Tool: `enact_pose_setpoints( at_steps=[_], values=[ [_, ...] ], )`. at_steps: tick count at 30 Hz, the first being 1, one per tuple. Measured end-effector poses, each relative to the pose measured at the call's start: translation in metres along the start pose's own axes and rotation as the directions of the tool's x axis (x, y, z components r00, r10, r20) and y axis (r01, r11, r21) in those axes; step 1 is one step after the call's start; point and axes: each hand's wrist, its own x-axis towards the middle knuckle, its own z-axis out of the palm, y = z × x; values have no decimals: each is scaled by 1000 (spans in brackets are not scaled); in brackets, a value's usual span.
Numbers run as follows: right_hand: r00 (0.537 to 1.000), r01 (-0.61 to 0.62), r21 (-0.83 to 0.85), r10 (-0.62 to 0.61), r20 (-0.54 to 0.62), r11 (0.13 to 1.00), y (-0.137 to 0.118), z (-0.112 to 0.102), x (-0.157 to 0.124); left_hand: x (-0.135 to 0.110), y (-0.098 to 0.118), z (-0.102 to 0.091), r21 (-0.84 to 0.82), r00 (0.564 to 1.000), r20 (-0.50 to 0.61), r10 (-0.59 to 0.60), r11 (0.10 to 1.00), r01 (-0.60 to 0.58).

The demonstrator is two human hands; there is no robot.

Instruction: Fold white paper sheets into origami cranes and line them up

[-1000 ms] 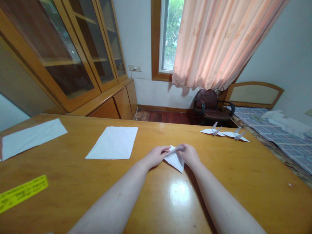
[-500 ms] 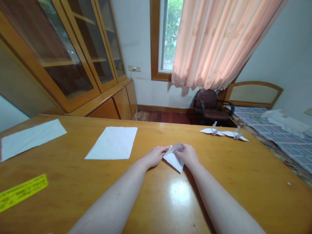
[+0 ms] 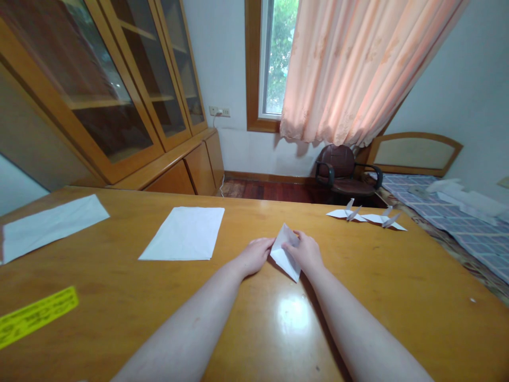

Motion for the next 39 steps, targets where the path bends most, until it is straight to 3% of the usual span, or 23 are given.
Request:
enact_pose_setpoints(
  at_steps=[5,11,16,25,33,39],
  values=[
    [1000,-15,-4,15,-3,1000,0,0,0,0,-4,2,67,1000,5,-22,998,21],
    [1000,-6,2,6,-6,1000,2,0,0,-1,-5,1,79,999,15,45,996,-47],
    [1000,17,-23,-18,-15,1000,2,1,0,1,-5,2,96,1000,-4,-22,995,22],
    [999,31,-60,-32,-21,998,-3,-1,-2,3,2,7,-12,986,-102,-130,992,129],
    [1000,6,121,-9,23,993,-4,6,-2,5,-1,11,9,973,-135,-186,982,189],
    [999,8,162,-14,40,987,-5,5,-2,5,-3,11,61,974,-153,-170,982,181]
  ],
)
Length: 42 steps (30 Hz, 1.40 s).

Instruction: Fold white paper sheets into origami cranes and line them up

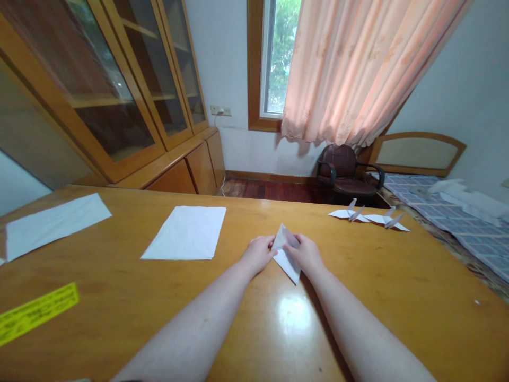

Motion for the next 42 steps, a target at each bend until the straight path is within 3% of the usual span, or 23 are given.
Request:
enact_pose_setpoints(
  at_steps=[12,17,21,29,33,42],
  values=[
    [996,56,47,-59,68,997,-4,0,-3,1,-4,-1,33,990,-33,-133,990,135],
    [998,54,-74,-53,18,996,-2,-1,-2,1,-4,-3,185,980,-71,-186,963,196],
    [998,58,-152,-61,-16,987,0,-2,-1,0,-3,-4,221,984,-58,-168,959,177],
    [997,75,-104,-73,27,992,0,1,0,0,-4,-4,228,987,-30,-160,960,163],
    [993,112,-79,-109,45,991,0,2,-1,0,-6,-4,203,993,-33,-118,972,122],
    [969,230,-46,-224,109,972,-3,4,-4,-1,-3,-7,159,987,-19,-162,974,163]
  ],
)
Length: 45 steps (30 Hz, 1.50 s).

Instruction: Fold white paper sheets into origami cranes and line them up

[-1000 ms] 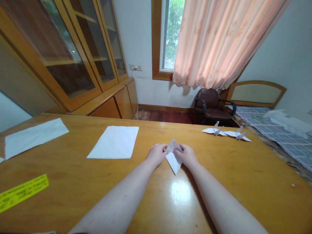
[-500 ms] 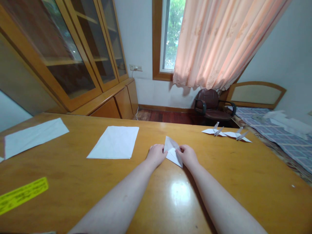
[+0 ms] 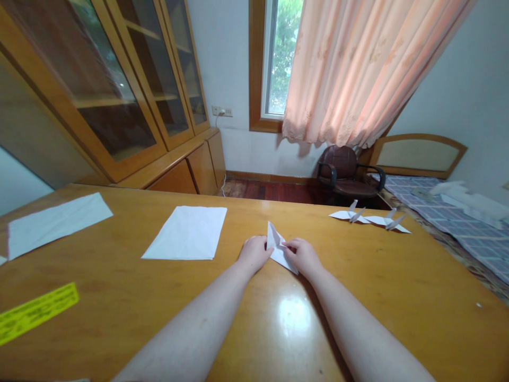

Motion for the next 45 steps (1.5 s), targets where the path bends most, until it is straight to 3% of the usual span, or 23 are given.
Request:
enact_pose_setpoints(
  at_steps=[12,16,20,29,35,45],
  values=[
    [980,180,-103,-170,99,978,-11,-10,-6,1,-4,3,-18,1000,-2,-4,1000,4],
    [979,182,-121,-168,114,976,-7,-6,-4,1,-2,3,-10,999,2,-36,999,36],
    [979,190,-141,-177,97,972,-3,-1,-2,2,-3,2,-5,1000,-15,12,1000,-12],
    [974,179,-56,-168,153,982,-3,-6,-4,6,-7,2,-48,999,27,31,998,-30],
    [968,206,-39,-198,152,978,-1,-3,-3,8,-11,5,60,998,-36,-59,996,61],
    [951,209,-29,-196,239,977,3,-8,-2,9,-15,9,125,997,-70,-40,991,49]
  ],
)
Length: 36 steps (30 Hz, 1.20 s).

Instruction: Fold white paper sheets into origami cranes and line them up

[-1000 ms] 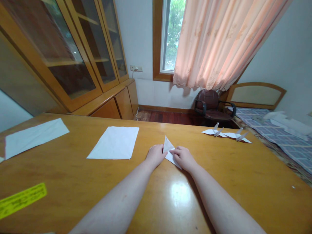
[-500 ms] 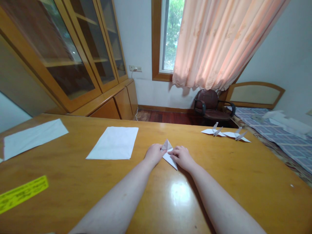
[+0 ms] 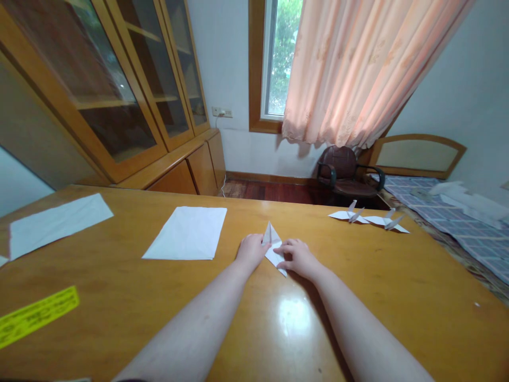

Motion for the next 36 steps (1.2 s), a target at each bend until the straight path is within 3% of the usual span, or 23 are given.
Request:
enact_pose_setpoints(
  at_steps=[9,13,16,20,24,31,36],
  values=[
    [999,-39,-95,42,32,995,-3,-3,-4,-1,3,-6,-29,999,37,-38,999,39],
    [989,-110,-130,121,80,985,-3,-6,-6,-1,2,-7,-68,996,61,-67,995,71],
    [982,-135,-121,149,115,983,-2,-8,-7,-1,1,-5,-162,995,9,-99,982,99],
    [988,-55,-47,61,140,997,-2,-11,-7,0,0,0,-301,983,-99,-155,946,119],
    [988,-47,-3,47,146,999,-5,-13,-6,2,-2,3,-336,967,-149,-208,930,149],
    [988,-13,76,1,152,997,-4,-11,-6,0,-5,3,-177,995,-98,-7,984,-10],
    [994,68,96,-76,82,993,-4,-10,-6,-3,1,0,-49,995,-45,90,995,-92]
  ],
)
